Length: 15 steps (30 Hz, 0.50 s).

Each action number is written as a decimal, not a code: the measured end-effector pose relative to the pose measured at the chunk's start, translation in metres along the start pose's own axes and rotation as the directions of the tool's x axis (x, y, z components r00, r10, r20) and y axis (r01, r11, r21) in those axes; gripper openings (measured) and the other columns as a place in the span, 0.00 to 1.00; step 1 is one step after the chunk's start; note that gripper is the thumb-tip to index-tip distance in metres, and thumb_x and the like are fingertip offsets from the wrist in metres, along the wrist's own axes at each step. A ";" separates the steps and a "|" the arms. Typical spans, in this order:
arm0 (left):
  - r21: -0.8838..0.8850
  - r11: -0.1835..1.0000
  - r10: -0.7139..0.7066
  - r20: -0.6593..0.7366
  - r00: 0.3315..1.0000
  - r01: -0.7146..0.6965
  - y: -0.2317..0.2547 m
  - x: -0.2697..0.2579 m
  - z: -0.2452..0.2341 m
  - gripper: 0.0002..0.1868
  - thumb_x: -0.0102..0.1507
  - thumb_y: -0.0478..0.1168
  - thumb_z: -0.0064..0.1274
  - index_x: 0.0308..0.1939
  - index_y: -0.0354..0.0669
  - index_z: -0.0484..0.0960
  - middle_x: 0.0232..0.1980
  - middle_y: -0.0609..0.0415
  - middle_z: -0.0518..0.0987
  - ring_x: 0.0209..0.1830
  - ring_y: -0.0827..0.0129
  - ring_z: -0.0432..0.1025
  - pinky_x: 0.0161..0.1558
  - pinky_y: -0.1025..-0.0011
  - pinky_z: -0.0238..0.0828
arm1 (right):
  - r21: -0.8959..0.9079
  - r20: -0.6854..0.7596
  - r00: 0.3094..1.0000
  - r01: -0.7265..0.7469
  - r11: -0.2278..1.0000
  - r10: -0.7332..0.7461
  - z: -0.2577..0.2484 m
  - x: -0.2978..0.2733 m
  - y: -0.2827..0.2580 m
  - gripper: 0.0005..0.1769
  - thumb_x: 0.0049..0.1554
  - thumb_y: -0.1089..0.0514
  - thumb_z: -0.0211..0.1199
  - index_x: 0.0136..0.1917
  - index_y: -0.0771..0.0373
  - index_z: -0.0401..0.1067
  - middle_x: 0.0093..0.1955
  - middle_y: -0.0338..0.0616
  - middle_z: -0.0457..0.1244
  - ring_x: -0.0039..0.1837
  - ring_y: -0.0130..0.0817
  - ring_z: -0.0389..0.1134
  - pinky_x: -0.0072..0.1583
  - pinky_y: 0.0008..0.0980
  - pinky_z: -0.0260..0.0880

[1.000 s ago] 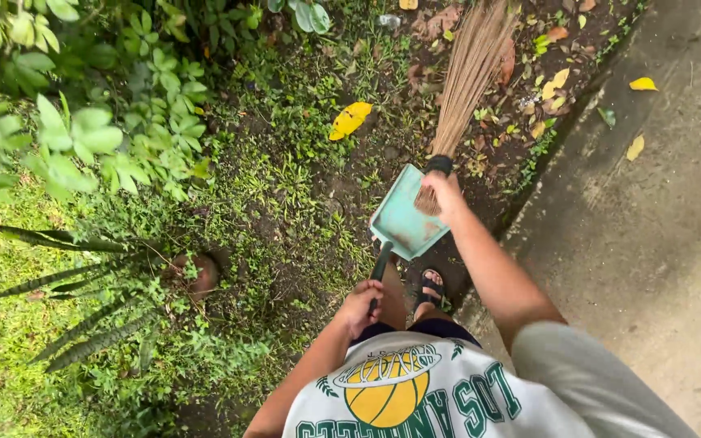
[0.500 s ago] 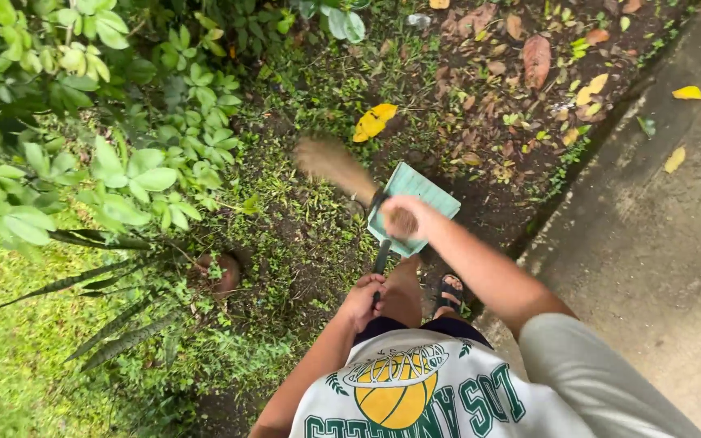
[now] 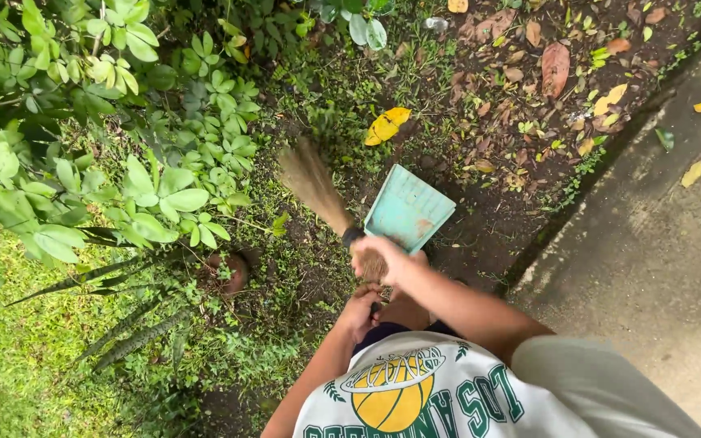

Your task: Sweeping leaves and debris off a concrete outdoor path into a dustpan using a broom.

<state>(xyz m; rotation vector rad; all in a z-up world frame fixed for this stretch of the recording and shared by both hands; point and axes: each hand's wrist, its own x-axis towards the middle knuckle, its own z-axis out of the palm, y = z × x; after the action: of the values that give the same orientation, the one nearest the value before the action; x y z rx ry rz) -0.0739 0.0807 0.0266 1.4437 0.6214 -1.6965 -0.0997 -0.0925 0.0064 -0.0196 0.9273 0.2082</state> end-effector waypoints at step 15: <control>0.041 0.999 -0.020 0.010 1.000 0.020 0.015 0.008 0.000 0.11 0.64 0.35 0.47 0.48 0.53 0.69 0.29 0.60 0.67 0.19 0.73 0.60 0.20 0.74 0.54 | 0.133 -0.113 0.903 0.428 0.894 -0.415 -0.049 -0.034 -0.061 0.09 0.51 0.54 0.65 0.44 0.56 0.70 0.35 0.41 0.65 0.35 0.40 0.69 0.38 0.41 0.76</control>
<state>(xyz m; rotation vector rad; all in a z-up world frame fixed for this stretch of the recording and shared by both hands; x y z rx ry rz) -0.0617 0.0705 0.0209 1.4609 0.6005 -1.7401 -0.1468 -0.1636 -0.0001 -0.0859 0.9962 -0.2724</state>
